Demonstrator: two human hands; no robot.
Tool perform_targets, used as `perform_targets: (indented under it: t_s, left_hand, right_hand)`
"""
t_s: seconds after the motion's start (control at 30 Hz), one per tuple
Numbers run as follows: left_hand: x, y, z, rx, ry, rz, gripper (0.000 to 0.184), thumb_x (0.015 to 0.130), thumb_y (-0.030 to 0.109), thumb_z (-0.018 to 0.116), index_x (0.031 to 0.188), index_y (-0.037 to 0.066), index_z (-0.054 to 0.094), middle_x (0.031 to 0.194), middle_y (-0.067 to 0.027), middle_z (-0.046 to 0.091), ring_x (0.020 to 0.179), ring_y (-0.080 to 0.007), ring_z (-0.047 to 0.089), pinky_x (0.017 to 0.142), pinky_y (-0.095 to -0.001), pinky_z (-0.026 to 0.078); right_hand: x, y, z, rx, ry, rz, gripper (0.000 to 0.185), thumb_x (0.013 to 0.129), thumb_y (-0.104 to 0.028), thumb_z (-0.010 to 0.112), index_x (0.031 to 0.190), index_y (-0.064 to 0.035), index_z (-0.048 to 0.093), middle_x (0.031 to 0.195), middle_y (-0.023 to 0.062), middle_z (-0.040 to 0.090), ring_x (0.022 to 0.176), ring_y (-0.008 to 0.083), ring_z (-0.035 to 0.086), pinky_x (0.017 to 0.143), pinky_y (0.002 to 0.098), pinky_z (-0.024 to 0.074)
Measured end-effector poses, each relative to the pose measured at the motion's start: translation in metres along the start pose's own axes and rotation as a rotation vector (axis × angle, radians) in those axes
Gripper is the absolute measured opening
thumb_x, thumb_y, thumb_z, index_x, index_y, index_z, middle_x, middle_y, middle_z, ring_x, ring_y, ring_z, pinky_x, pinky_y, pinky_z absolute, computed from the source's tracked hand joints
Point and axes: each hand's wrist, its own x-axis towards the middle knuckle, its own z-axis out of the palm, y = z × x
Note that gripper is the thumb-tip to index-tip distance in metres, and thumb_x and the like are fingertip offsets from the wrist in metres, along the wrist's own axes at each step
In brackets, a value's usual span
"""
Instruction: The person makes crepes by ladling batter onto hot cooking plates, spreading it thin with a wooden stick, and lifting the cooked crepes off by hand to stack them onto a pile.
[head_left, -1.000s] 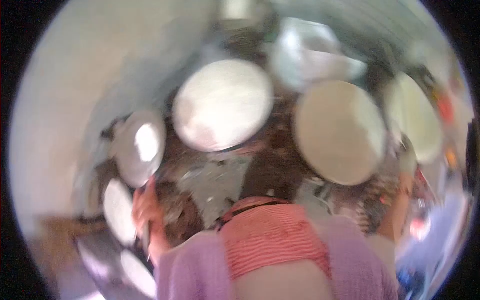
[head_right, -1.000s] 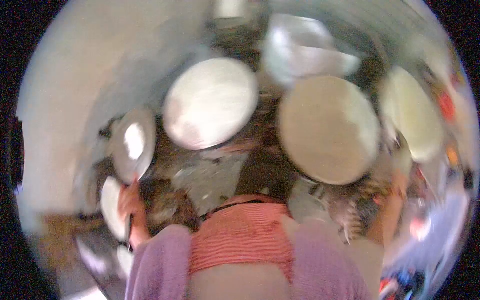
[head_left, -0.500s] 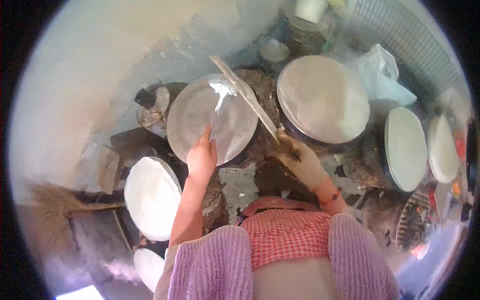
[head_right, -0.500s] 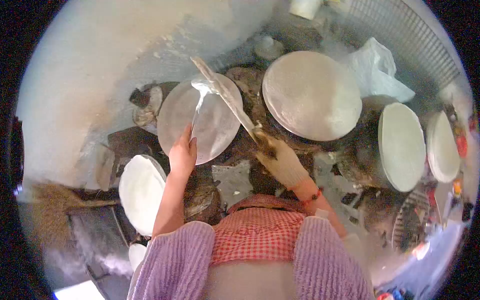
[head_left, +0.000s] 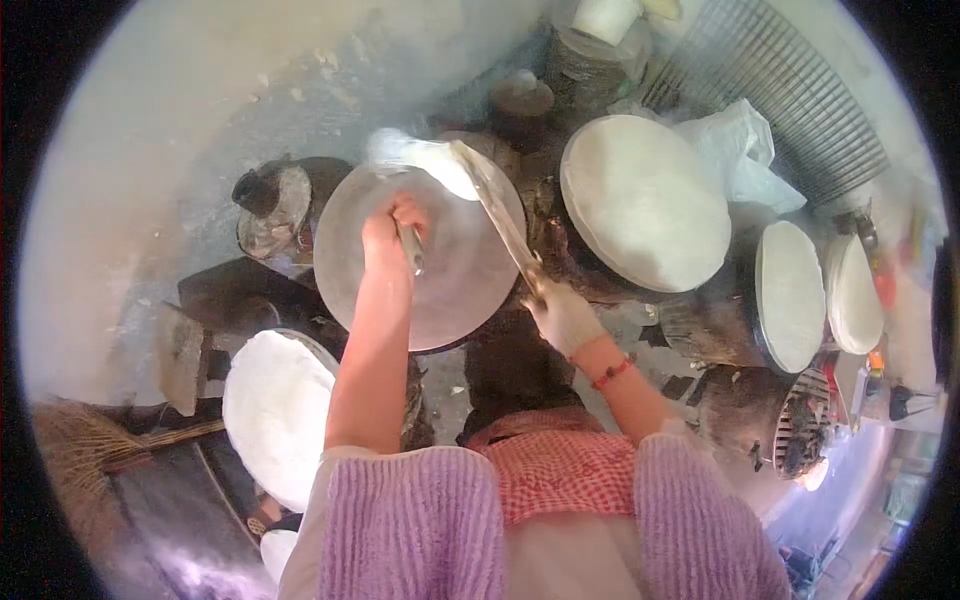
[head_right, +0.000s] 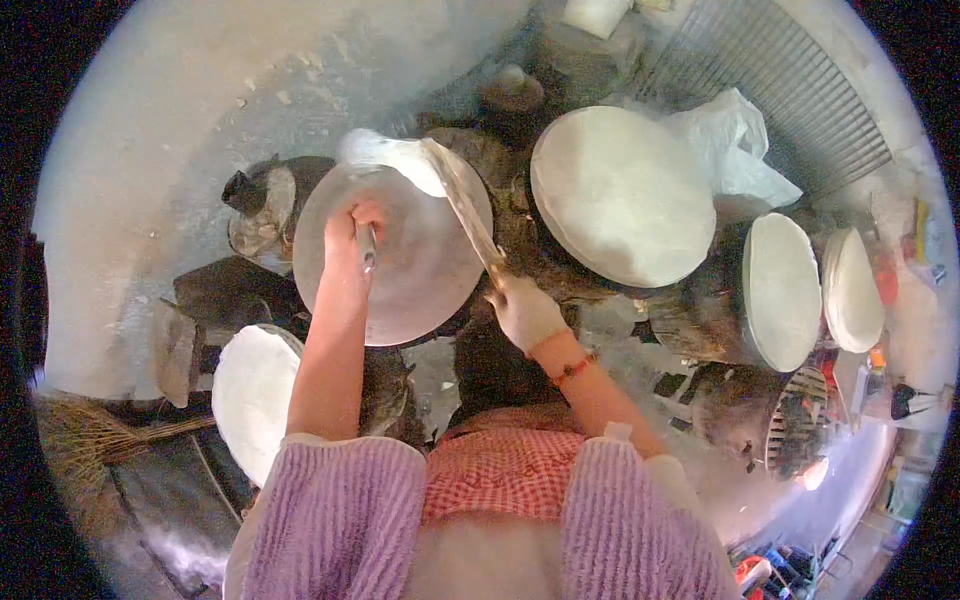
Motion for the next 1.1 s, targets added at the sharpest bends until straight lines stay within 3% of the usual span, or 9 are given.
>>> perform_targets:
  t_s: [0.1,0.27,0.4,0.47,0.53,0.63,0.77,0.87,1.1]
  left_hand:
    - [0.002,0.019,-0.028,0.189,0.127,0.587,0.019,0.098,0.017,0.040,0.105,0.003,0.051,0.080,-0.0023,0.046,0.060,-0.0114,0.041,0.048,-0.0240,0.038]
    - [-0.147,0.009,-0.064,0.531,0.294,0.470,0.043,0.098,0.024,0.042,0.141,0.018,0.042,0.076,0.0020,0.042,0.059,-0.0091,0.039,0.048,-0.0215,0.034]
    - [-0.302,-0.007,-0.104,0.744,0.425,0.685,0.048,0.099,0.029,0.045,0.144,0.016,0.036,0.058,0.0086,0.027,0.041,-0.0017,0.023,0.033,-0.0191,0.022]
    - [-0.343,-0.021,-0.109,0.709,0.415,0.823,0.045,0.103,0.025,0.038,0.144,0.007,0.032,0.056,0.0073,0.027,0.038,-0.0015,0.020,0.030,-0.0183,0.019]
    - [-0.359,-0.017,-0.131,0.626,0.488,0.833,0.044,0.103,0.025,0.039,0.143,0.008,0.033,0.057,0.0070,0.027,0.039,-0.0016,0.021,0.031,-0.0180,0.019]
    - [-0.365,-0.013,-0.158,0.460,0.584,0.901,0.041,0.100,0.016,0.045,0.139,0.006,0.037,0.063,0.0058,0.028,0.047,-0.0025,0.025,0.038,-0.0184,0.020]
    - [-0.406,-0.047,-0.144,0.381,0.642,1.084,0.042,0.098,0.010,0.046,0.138,0.008,0.037,0.062,0.0055,0.030,0.046,-0.0029,0.026,0.037,-0.0196,0.022]
    - [-0.425,-0.062,-0.166,0.431,0.739,1.153,0.038,0.096,0.012,0.048,0.134,0.008,0.042,0.060,0.0038,0.032,0.044,-0.0046,0.026,0.036,-0.0220,0.023]
    - [-0.417,-0.071,-0.165,0.371,0.777,1.287,0.037,0.097,0.012,0.047,0.133,0.005,0.042,0.061,0.0032,0.035,0.043,-0.0043,0.027,0.036,-0.0207,0.022]
  right_hand:
    - [0.044,-0.033,0.013,0.038,-0.075,-0.024,0.040,0.089,-0.024,0.059,0.125,-0.0084,0.054,0.095,0.0238,0.064,0.084,0.0386,0.064,0.073,0.0464,0.0513]
    - [0.090,-0.052,0.003,0.035,-0.298,-0.053,0.042,0.090,-0.023,0.058,0.129,-0.0086,0.052,0.099,0.0235,0.064,0.076,0.0334,0.067,0.066,0.0414,0.0532]
    - [0.050,0.004,-0.005,0.251,0.108,-0.261,0.046,0.088,-0.026,0.062,0.130,-0.0094,0.055,0.114,0.0192,0.064,0.076,0.0233,0.068,0.068,0.0338,0.0548]
    - [0.034,0.004,0.012,0.429,-0.067,0.091,0.045,0.088,-0.025,0.063,0.129,-0.0082,0.055,0.118,0.0183,0.063,0.076,0.0230,0.068,0.069,0.0335,0.0546]
    - [0.063,-0.011,0.046,0.148,0.123,-0.269,0.043,0.088,-0.023,0.062,0.127,-0.0048,0.056,0.108,0.0165,0.066,0.073,0.0173,0.067,0.062,0.0312,0.0543]
    - [0.091,-0.088,0.016,0.231,-0.337,0.055,0.045,0.086,-0.032,0.060,0.124,-0.0068,0.058,0.091,0.0230,0.068,0.085,0.0298,0.068,0.075,0.0389,0.0547]
    - [0.071,-0.076,-0.034,0.636,-0.303,0.239,0.053,0.089,-0.031,0.063,0.133,-0.0060,0.051,0.120,0.0075,0.061,0.102,0.0162,0.061,0.081,0.0301,0.0529]
    - [0.069,-0.066,-0.018,0.576,-0.182,0.619,0.053,0.086,-0.028,0.066,0.134,-0.0103,0.050,0.079,0.0034,0.065,0.044,0.0080,0.043,0.039,0.0261,0.0356]
    - [0.077,-0.093,-0.027,0.603,-0.403,0.286,0.041,0.084,-0.025,0.068,0.119,-0.0040,0.060,0.072,0.0017,0.062,0.050,0.0087,0.054,0.042,0.0238,0.0438]
